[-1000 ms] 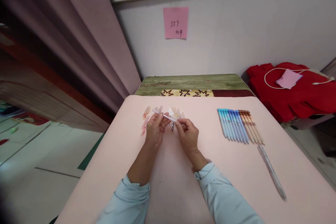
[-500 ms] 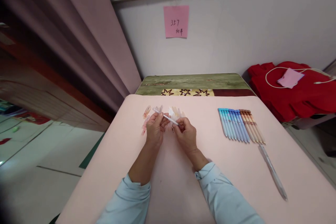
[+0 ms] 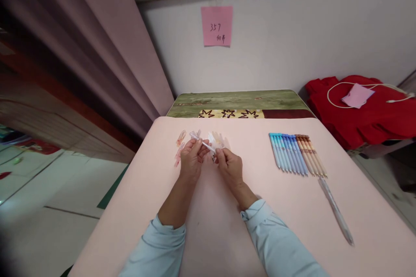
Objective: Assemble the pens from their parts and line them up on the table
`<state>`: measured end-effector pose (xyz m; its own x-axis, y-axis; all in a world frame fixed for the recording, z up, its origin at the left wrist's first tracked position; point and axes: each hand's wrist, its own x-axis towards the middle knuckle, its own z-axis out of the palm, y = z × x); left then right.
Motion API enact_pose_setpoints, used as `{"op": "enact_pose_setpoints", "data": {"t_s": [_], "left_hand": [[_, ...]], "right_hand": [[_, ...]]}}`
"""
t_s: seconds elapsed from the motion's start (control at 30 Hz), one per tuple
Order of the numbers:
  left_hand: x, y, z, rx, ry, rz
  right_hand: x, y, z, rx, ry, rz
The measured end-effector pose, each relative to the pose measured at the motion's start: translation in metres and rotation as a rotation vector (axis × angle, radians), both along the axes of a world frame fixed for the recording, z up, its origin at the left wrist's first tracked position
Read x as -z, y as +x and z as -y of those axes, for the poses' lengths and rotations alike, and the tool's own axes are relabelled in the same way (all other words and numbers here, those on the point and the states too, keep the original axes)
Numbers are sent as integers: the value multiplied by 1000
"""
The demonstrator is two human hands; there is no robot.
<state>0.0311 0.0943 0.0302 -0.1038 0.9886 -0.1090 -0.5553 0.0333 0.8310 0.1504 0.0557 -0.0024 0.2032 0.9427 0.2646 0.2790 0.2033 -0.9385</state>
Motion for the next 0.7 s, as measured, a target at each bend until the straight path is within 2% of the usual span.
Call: {"op": "enact_pose_setpoints", "data": {"t_s": [0.2, 0.4, 0.6, 0.7], "left_hand": [[0, 0, 0, -1, -1, -7], [0, 0, 1, 9, 7, -35], [-2, 0, 1, 5, 1, -39], [-1, 0, 2, 29, 13, -51]], "right_hand": [[0, -1, -1, 71, 14, -6], [0, 1, 0, -8, -26, 39], [-2, -1, 0, 65, 18, 29], [-3, 0, 0, 37, 8, 59]]}}
